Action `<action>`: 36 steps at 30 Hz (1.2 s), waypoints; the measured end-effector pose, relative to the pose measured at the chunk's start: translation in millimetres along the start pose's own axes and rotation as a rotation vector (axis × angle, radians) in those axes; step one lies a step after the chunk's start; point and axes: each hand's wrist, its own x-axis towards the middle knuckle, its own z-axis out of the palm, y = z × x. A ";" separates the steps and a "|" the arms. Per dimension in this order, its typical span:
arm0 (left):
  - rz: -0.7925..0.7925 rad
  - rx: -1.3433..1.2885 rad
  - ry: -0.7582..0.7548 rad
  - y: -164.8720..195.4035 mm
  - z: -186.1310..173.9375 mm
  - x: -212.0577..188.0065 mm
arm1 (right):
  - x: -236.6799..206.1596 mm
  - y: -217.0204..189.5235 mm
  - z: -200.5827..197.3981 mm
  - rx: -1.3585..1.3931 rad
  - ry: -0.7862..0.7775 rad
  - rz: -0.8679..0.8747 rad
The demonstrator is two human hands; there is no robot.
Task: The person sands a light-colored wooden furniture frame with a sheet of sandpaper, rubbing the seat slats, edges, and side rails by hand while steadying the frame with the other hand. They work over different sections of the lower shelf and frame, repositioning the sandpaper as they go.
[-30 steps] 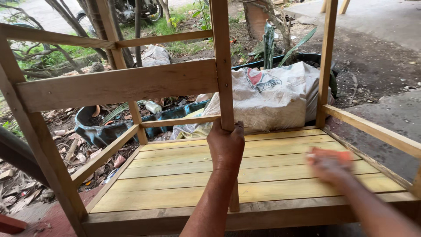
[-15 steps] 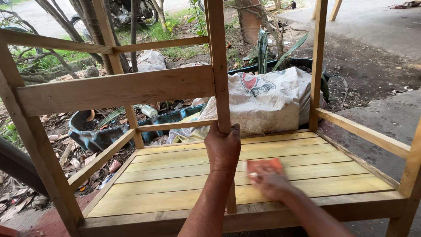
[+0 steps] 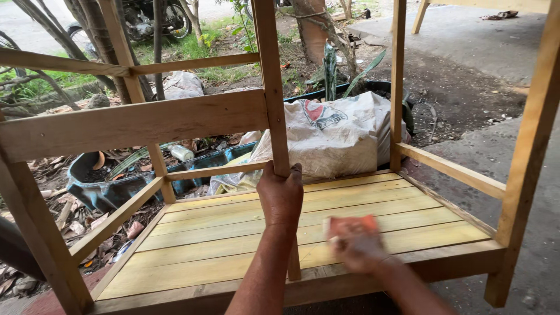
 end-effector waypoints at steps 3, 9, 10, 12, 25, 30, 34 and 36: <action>0.038 -0.022 -0.001 -2.4 1.9 3.1 | -17.9 1.5 7.4 -0.002 -0.021 -0.180; 0.008 -0.014 0.004 3.1 1.9 3.3 | -69.7 141.9 -61.7 0.090 -0.132 0.494; 0.002 -0.007 0.009 5.0 1.2 2.9 | -73.5 147.2 -68.7 0.005 -0.101 0.504; -0.052 0.001 -0.006 8.6 0.6 2.6 | -74.0 146.9 -74.6 -0.179 -0.041 0.507; -0.027 -0.029 -0.005 11.2 4.4 9.7 | -108.6 64.8 -66.0 0.110 -0.026 0.412; -0.007 0.019 0.020 10.0 4.2 7.0 | -102.3 138.6 -66.7 -0.243 -0.056 0.657; 0.004 -0.024 0.022 6.7 4.6 4.5 | -88.3 63.0 -3.7 0.032 0.032 0.449; 0.001 -0.017 0.009 5.3 4.7 4.1 | -90.6 23.9 26.1 -0.231 0.391 -0.092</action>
